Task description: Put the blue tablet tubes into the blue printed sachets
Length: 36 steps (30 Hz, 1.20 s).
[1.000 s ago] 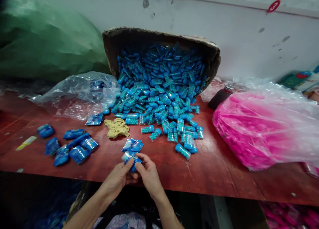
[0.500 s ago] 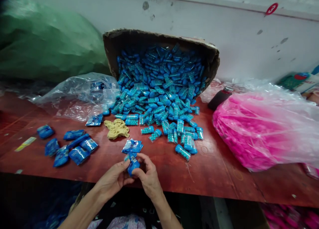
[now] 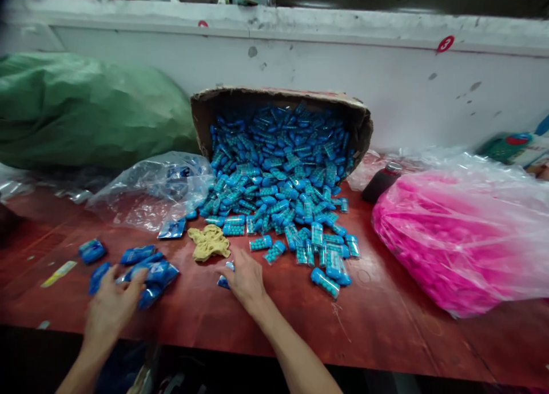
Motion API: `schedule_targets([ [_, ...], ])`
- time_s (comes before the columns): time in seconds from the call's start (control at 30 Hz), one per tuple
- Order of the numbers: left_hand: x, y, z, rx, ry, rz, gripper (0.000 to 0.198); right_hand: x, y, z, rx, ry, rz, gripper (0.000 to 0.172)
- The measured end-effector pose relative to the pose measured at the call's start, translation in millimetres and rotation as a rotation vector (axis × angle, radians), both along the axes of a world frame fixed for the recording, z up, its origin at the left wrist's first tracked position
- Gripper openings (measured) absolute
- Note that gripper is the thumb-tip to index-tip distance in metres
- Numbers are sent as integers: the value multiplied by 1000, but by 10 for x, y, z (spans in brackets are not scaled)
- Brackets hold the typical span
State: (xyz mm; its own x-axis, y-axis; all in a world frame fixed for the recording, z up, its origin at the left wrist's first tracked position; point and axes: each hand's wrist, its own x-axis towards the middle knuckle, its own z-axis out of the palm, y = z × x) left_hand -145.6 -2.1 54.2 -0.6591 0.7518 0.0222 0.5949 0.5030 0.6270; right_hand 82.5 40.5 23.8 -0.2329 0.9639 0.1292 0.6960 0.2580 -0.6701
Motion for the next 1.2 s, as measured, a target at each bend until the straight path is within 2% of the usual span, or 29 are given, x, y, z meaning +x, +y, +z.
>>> schedule_targets([
  [0.03,-31,-2,19,-52,96,18,71,-80,140,6,6,-128,6,32],
  [0.1,41,-36,6,-108,156,-5,63,-246,392,-15,-9,-205,10,26],
  [0.2,351,-123,-142,-40,28,-217,48,-412,632,-79,-40,-259,25,17],
  [0.27,572,-171,-277,25,-118,-335,38,-397,661,-95,-42,-279,44,15],
  [0.37,798,-187,-442,112,-198,-423,30,-167,499,-73,-7,-280,68,18],
  [0.47,895,-128,-569,195,11,-526,33,142,179,-83,27,-286,57,30],
  [0.57,946,-46,-704,175,254,-641,38,305,-103,-178,62,-316,24,23],
  [0.7,993,-4,-839,84,428,-707,39,283,-226,-288,88,-323,-46,16],
  [0.9,937,20,-850,74,423,-732,43,234,-234,-276,113,-339,-67,12],
  [1.07,930,114,-844,69,381,-866,44,171,-286,-282,124,-395,-104,13],
  [1.2,1071,65,-857,104,287,-755,41,163,-324,-302,142,-390,-139,11],
])
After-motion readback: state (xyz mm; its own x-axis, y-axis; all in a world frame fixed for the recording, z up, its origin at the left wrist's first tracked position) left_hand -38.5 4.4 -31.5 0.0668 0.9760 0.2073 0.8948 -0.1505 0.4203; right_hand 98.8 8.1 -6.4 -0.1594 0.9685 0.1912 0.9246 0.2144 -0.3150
